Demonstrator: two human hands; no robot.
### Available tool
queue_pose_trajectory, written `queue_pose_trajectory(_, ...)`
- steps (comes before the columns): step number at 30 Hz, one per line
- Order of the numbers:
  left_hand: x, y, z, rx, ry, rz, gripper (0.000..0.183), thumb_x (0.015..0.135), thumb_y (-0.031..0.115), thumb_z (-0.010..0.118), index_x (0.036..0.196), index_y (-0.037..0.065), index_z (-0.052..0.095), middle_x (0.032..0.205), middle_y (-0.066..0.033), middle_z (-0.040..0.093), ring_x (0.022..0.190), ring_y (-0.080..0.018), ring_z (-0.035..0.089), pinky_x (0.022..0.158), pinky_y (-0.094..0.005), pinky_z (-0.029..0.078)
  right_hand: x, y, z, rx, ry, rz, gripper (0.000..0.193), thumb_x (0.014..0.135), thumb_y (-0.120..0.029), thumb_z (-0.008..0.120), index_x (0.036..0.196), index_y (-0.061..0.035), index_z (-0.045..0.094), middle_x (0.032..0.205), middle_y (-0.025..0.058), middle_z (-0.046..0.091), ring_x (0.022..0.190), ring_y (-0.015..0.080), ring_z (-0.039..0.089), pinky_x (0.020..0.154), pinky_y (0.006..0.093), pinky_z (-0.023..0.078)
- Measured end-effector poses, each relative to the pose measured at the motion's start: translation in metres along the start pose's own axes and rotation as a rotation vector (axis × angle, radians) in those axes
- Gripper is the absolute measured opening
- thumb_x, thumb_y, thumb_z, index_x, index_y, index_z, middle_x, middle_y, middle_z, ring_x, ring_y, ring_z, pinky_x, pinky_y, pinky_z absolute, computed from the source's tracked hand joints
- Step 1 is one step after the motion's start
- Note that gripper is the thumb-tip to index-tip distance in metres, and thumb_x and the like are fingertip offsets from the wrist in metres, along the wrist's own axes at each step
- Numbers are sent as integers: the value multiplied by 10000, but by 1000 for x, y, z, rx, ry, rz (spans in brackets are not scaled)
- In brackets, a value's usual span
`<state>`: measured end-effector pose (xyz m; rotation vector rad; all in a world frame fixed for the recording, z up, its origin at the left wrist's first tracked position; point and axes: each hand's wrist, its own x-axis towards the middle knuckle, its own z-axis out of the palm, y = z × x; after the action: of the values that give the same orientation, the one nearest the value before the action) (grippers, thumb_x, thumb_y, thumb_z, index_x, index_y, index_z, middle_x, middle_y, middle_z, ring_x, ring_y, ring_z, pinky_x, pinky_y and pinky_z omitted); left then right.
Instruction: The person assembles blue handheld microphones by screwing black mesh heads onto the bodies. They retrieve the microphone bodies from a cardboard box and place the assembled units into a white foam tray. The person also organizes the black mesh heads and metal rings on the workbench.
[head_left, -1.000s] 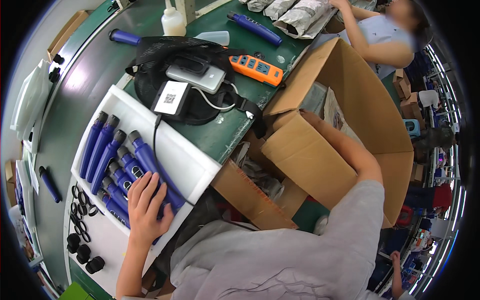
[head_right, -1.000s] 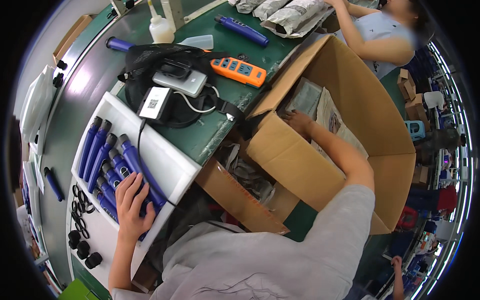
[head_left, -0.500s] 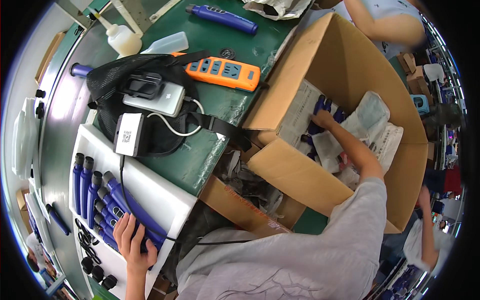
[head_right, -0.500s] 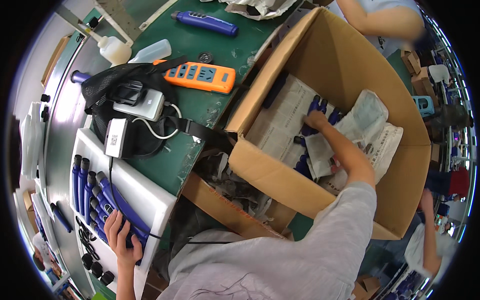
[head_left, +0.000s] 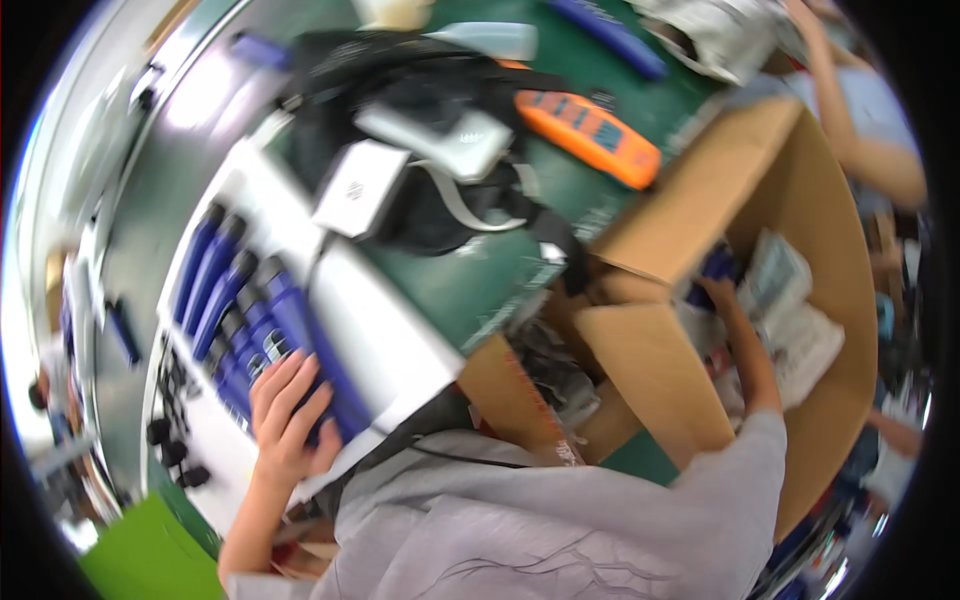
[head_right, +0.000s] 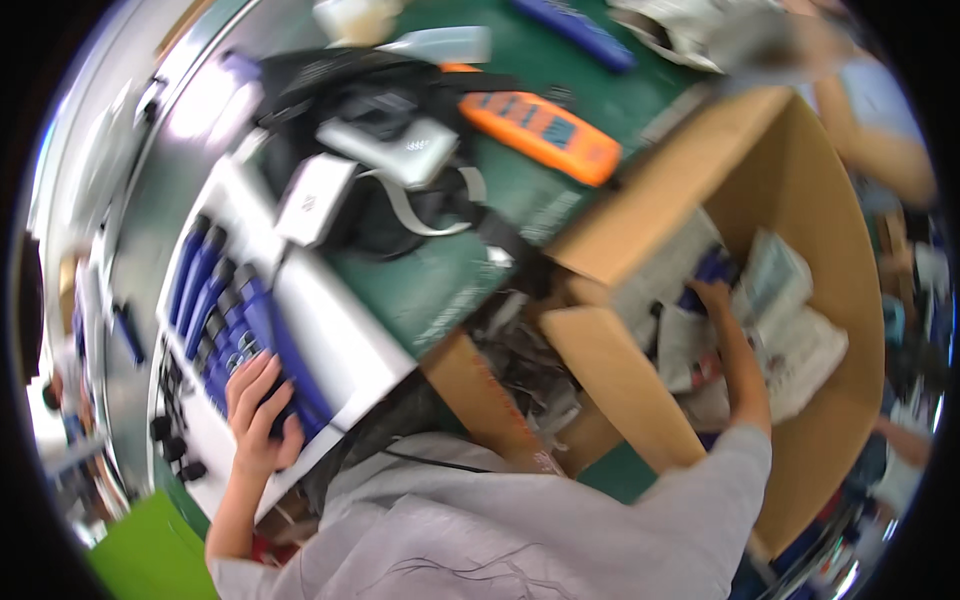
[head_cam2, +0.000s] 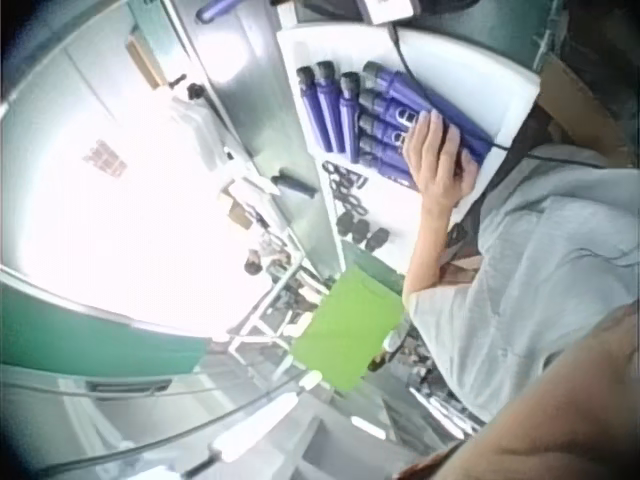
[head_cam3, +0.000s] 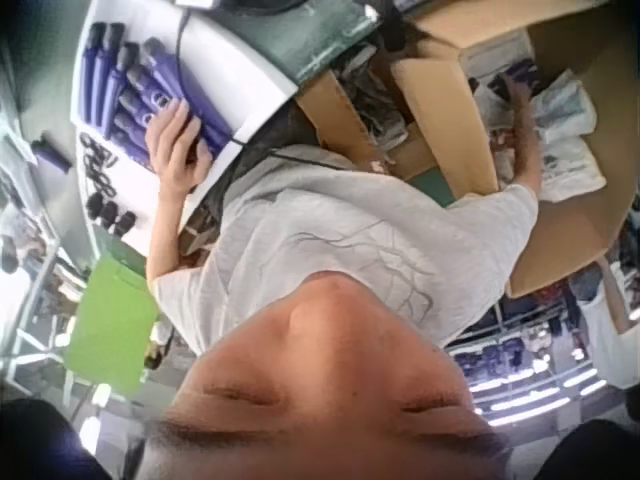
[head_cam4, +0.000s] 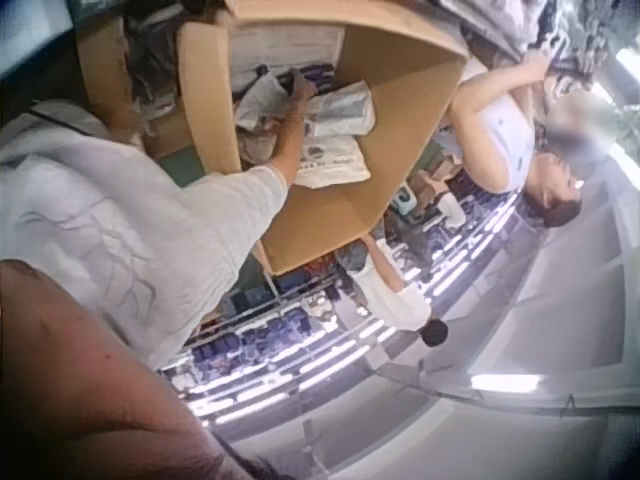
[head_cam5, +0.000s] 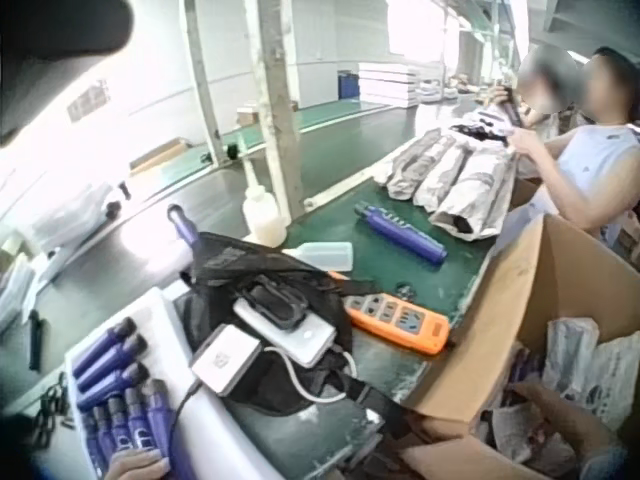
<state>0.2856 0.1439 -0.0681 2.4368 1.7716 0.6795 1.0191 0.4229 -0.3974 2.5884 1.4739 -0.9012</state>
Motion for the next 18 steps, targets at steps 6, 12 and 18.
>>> queue_pose_trajectory(6,1,-1,0,-8,-22,17,387,683,107,672,1057,17,711,1261,-190,646,1230,-383,598,1029,-526,466,28,-114,4,-45,126,-206,827,625,-343,836,1264,108,568,1107,233,682,1002,349,650,928,389,496)
queue_pose_trajectory(12,-5,-3,11,-5,-41,-5,391,746,204,681,1108,56,690,1342,-149,577,1359,-361,489,1085,-526,422,-41,-299,-51,-608,-32,-570,794,620,-306,817,1263,82,561,1054,206,676,947,329,640,895,387,499)
queue_pose_trajectory(18,4,-9,5,-133,-169,-29,412,784,261,694,1124,48,602,1398,-152,528,1472,-375,343,1188,-571,275,-145,-311,-108,-912,-188,-659,764,616,-269,798,1262,57,553,1002,178,670,892,310,631,861,385,502)
